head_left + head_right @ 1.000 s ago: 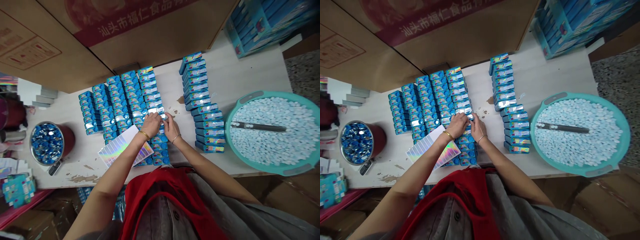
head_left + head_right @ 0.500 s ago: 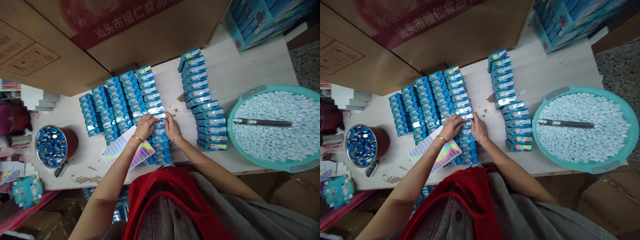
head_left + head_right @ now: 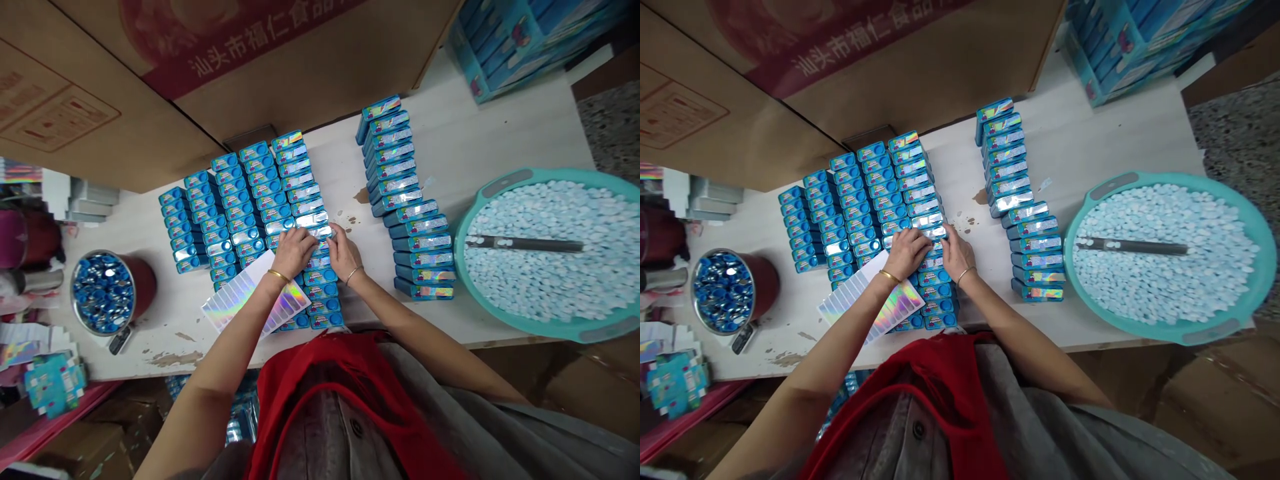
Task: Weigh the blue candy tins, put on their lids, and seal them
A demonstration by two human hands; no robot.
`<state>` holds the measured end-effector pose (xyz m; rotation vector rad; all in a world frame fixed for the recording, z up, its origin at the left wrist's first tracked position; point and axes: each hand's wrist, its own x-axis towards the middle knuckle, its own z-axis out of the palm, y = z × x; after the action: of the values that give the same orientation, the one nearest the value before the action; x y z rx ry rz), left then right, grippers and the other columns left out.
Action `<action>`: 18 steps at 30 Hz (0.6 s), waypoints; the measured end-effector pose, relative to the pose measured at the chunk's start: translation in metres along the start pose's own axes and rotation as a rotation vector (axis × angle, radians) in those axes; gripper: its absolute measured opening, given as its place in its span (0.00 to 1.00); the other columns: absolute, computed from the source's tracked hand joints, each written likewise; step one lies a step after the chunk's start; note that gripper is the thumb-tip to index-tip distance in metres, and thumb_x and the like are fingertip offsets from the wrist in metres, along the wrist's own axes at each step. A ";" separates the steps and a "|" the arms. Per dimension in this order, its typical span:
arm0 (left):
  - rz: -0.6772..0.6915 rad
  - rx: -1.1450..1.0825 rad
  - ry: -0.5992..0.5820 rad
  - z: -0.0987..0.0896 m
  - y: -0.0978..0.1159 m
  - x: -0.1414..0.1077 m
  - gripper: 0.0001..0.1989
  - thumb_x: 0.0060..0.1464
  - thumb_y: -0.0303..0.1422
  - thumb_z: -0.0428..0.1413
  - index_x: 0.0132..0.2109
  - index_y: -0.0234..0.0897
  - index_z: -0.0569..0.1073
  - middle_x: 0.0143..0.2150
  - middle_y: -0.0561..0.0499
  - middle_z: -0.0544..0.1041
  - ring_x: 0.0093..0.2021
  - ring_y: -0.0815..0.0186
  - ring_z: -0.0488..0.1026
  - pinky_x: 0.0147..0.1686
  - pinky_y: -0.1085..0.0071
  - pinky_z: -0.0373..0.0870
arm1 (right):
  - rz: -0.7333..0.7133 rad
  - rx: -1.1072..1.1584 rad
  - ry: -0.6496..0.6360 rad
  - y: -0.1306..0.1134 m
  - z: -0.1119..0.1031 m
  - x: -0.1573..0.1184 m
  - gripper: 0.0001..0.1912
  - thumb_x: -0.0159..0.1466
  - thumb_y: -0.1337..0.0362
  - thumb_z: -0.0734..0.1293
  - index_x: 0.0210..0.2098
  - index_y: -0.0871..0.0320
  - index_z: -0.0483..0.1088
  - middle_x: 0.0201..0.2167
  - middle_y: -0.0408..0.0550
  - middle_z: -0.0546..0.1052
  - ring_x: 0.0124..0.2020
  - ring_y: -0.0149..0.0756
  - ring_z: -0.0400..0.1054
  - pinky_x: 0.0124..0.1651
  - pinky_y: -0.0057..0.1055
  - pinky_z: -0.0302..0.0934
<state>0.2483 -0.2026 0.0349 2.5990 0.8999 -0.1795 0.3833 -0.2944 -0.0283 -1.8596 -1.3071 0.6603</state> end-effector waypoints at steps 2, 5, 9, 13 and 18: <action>0.009 -0.045 0.014 0.000 -0.001 0.001 0.17 0.65 0.39 0.42 0.45 0.41 0.73 0.44 0.45 0.72 0.45 0.58 0.64 0.44 0.61 0.54 | 0.003 -0.008 -0.006 0.000 0.000 0.000 0.21 0.69 0.61 0.52 0.59 0.61 0.57 0.43 0.58 0.76 0.40 0.46 0.71 0.42 0.40 0.64; 0.041 -0.074 0.023 -0.001 0.000 0.002 0.17 0.65 0.40 0.42 0.49 0.43 0.73 0.44 0.46 0.72 0.46 0.59 0.65 0.44 0.62 0.54 | 0.007 -0.020 -0.014 0.000 0.000 0.000 0.22 0.69 0.61 0.51 0.59 0.62 0.57 0.43 0.59 0.76 0.39 0.47 0.71 0.41 0.41 0.64; 0.074 -0.013 0.014 -0.002 0.005 0.006 0.18 0.64 0.41 0.42 0.48 0.43 0.73 0.43 0.45 0.72 0.46 0.57 0.64 0.44 0.60 0.54 | 0.002 -0.026 -0.004 0.001 0.002 0.000 0.22 0.69 0.61 0.51 0.60 0.61 0.56 0.43 0.59 0.76 0.39 0.47 0.71 0.41 0.41 0.64; 0.077 0.016 -0.012 -0.002 0.011 0.011 0.16 0.64 0.39 0.43 0.43 0.39 0.74 0.43 0.43 0.72 0.47 0.55 0.64 0.44 0.58 0.54 | -0.007 -0.030 0.011 0.003 0.003 -0.001 0.22 0.69 0.61 0.51 0.60 0.60 0.56 0.44 0.58 0.76 0.40 0.47 0.71 0.41 0.41 0.64; -0.030 0.010 -0.069 -0.004 0.019 0.020 0.10 0.62 0.34 0.47 0.40 0.36 0.72 0.42 0.43 0.72 0.47 0.54 0.65 0.44 0.58 0.56 | 0.018 -0.052 -0.017 0.002 0.003 -0.001 0.22 0.69 0.61 0.51 0.60 0.61 0.56 0.43 0.58 0.76 0.39 0.46 0.71 0.40 0.40 0.64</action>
<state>0.2751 -0.2032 0.0400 2.5726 0.9157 -0.2801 0.3815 -0.2947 -0.0317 -1.9135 -1.3311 0.6586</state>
